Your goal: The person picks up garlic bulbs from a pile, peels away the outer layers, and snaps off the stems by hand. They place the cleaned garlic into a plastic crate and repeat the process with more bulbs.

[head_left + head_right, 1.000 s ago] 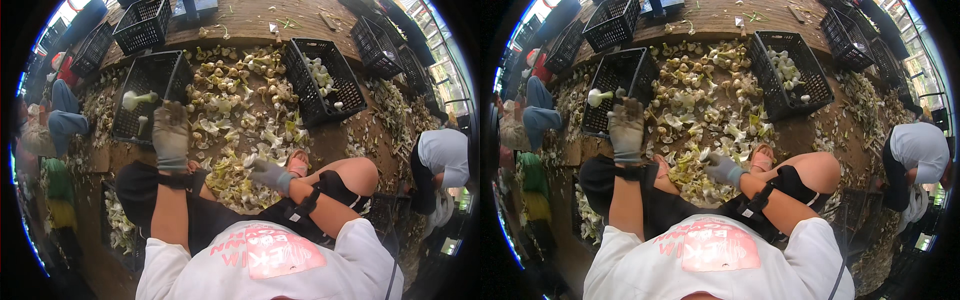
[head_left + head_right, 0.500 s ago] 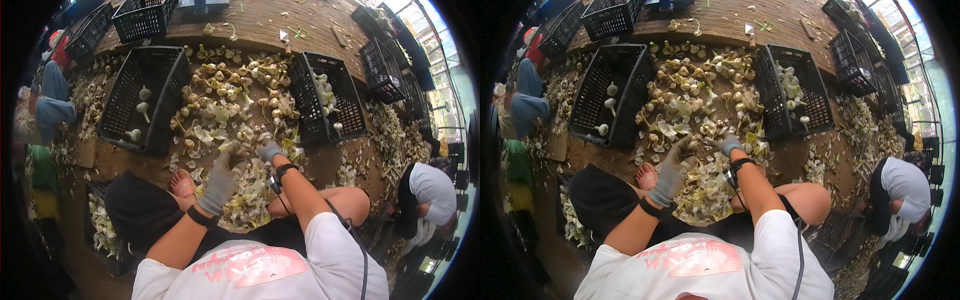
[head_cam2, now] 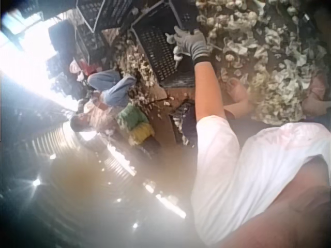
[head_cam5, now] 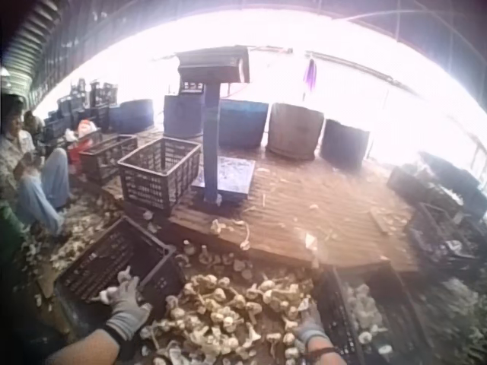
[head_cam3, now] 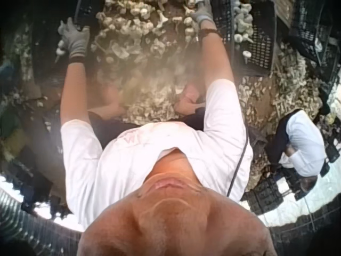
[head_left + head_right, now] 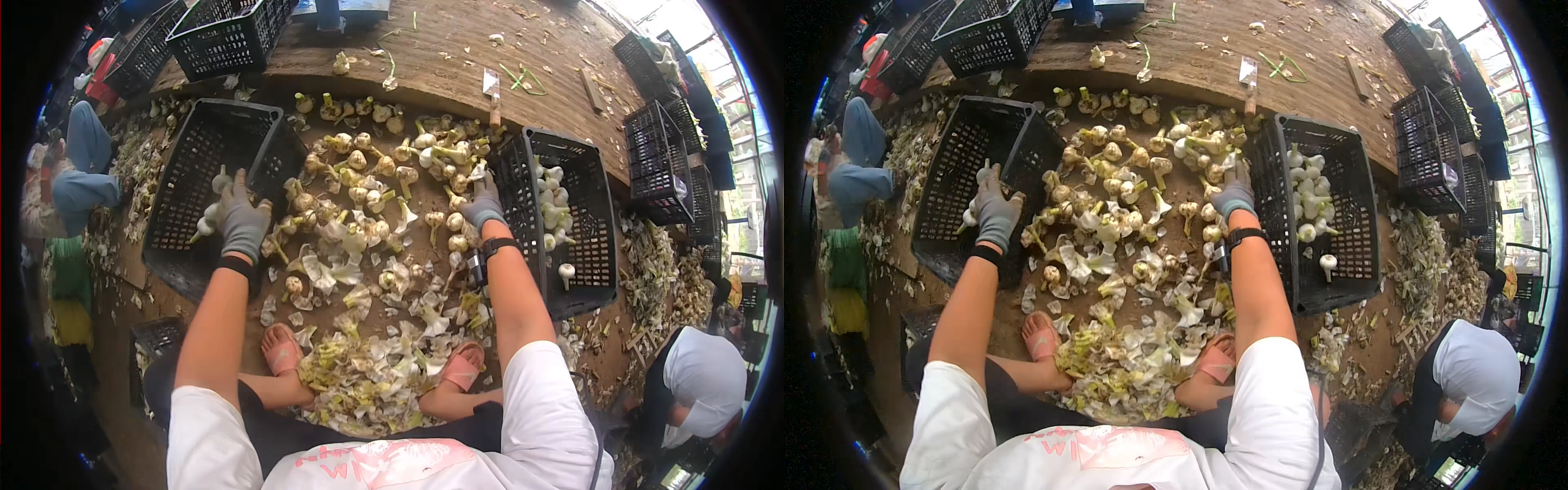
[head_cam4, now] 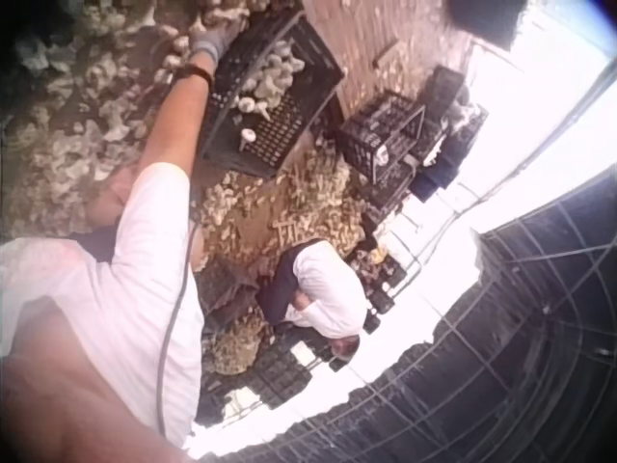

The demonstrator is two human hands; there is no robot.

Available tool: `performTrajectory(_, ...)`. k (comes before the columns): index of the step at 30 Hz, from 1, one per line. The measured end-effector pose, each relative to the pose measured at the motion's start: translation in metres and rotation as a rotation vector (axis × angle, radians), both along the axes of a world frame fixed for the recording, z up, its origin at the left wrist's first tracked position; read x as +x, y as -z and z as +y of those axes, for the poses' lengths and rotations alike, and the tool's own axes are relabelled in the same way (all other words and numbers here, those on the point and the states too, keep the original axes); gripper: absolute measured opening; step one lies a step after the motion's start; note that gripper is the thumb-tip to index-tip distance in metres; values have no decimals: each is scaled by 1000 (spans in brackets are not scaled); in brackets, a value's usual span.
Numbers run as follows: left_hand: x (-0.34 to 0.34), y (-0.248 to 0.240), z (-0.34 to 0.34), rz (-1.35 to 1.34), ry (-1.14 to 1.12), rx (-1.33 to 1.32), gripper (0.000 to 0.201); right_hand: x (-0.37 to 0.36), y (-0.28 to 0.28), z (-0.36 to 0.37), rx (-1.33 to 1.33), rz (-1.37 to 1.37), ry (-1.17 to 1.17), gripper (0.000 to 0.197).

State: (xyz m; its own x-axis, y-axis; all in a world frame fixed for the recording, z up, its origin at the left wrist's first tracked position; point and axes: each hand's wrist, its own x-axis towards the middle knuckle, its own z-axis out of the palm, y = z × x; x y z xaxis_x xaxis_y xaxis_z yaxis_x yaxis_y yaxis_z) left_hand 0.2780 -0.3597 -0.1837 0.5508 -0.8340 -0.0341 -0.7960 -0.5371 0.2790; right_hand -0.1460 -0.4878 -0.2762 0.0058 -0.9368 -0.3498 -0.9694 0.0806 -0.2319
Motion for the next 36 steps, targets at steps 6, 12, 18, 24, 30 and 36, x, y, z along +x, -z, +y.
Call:
performTrajectory(6, 24, -4, -46, 110, 92, 267, 70, -19, 45, -102, -201, -97, -5, 60)
performTrajectory(12, 21, 13, -52, 127, 120, 214, 50, -16, 71, -173, -51, 9, 286, 81)
performTrajectory(18, 31, 15, -47, 57, 112, 131, 37, 14, 72, -185, 33, 93, 384, 71)
performTrajectory(24, 27, 11, -53, 26, 50, 264, 52, 29, 57, -173, 80, 119, 253, 62)
performTrajectory(30, 25, 9, -53, 112, 24, 236, 42, 59, 51, -103, 152, 6, 18, 60)
performTrajectory(36, 24, 14, -55, 112, 75, 209, 41, -2, 114, -112, -396, -508, 227, 58)
